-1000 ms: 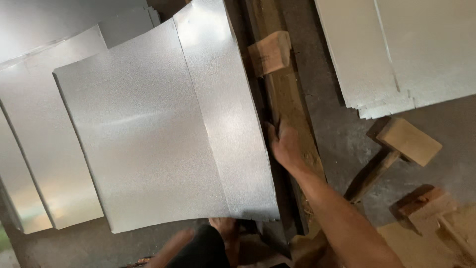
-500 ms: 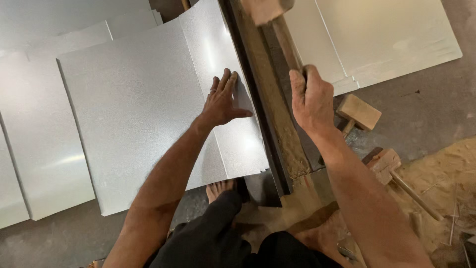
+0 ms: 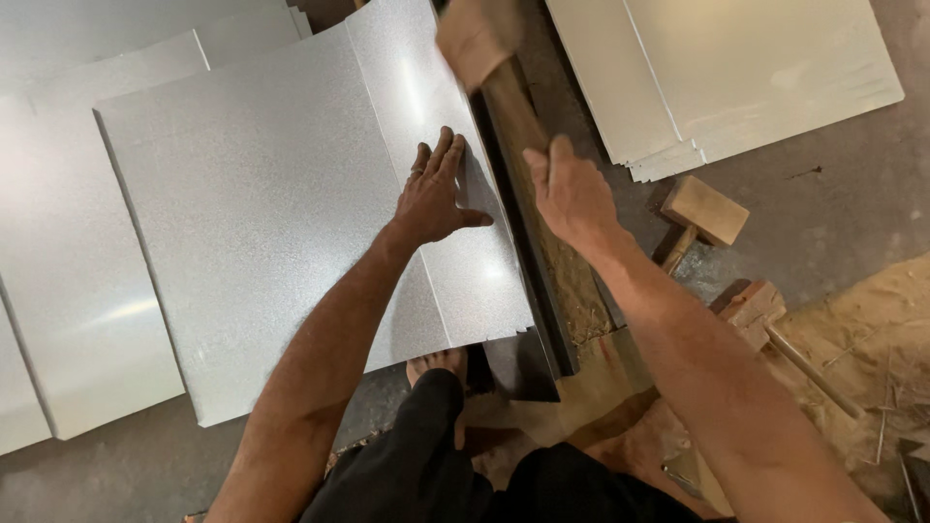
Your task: The person places a flat metal sheet on a floor-mounted bending brake, aligns its edge, and folds it over the bar by hand. They then hammer along the folded edge with wooden mallets to set the crease, reposition the sheet, and repeat the folding and hammering along the length of the panel.
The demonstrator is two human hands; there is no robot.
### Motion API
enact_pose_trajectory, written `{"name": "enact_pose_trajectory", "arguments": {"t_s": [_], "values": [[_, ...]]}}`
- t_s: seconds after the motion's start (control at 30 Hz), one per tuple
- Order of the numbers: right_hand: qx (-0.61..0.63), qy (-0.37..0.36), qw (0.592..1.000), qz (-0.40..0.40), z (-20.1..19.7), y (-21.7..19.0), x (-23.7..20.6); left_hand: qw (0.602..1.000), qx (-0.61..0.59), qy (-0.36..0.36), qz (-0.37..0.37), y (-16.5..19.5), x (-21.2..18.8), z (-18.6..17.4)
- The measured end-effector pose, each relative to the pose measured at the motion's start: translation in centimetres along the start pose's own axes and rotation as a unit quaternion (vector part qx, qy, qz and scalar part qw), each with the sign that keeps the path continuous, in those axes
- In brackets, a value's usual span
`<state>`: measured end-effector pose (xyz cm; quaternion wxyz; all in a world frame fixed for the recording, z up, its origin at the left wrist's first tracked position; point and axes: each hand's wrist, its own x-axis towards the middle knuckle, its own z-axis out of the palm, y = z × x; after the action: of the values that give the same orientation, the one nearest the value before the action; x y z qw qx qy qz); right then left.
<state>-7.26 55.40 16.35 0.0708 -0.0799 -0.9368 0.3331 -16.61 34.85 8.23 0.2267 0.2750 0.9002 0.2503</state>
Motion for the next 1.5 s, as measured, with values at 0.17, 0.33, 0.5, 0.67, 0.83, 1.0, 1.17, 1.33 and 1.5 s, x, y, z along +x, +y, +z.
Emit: {"name": "enact_pose_trajectory", "arguments": {"t_s": [0.17, 0.33, 0.5, 0.67, 0.83, 1.0, 1.17, 1.33, 1.5], "values": [[-0.013, 0.048, 0.999, -0.008, -0.7, -0.8, -3.4, 1.000, -0.007, -0.007, -0.001, -0.3, 0.2, 0.2], [-0.089, -0.032, 0.994, 0.051, -1.7, -0.2, -7.5, 1.000, -0.010, -0.006, 0.007, -0.5, 0.3, 0.3], [0.006, 0.064, 0.997, 0.039, -2.7, -1.0, -11.5, 1.000, -0.009, -0.004, 0.013, -0.5, 0.5, 0.5], [-0.079, -0.014, 0.988, 0.136, -4.6, -1.2, -15.8, 1.000, 0.007, 0.006, 0.027, -1.2, 0.7, 1.3], [-0.049, 0.069, 0.996, 0.005, -4.6, 0.3, -21.6, 0.998, -0.012, 0.022, 0.054, -1.9, 0.5, 1.9], [0.029, -0.005, 0.969, 0.244, -4.6, 1.6, -25.0, 0.999, 0.009, 0.019, 0.034, -1.6, 0.1, 1.6], [-0.083, -0.024, 0.988, 0.125, -4.0, 2.6, -27.4, 0.999, -0.001, 0.016, 0.047, -1.1, 0.0, 1.3], [0.128, 0.110, 0.959, 0.226, -3.0, 3.5, -26.1, 0.999, 0.002, 0.002, 0.032, -0.8, 0.0, 0.9], [-0.079, 0.115, 0.990, 0.020, -2.4, 2.8, -21.1, 0.999, 0.014, 0.001, 0.037, -0.6, 0.2, 0.5]]}}
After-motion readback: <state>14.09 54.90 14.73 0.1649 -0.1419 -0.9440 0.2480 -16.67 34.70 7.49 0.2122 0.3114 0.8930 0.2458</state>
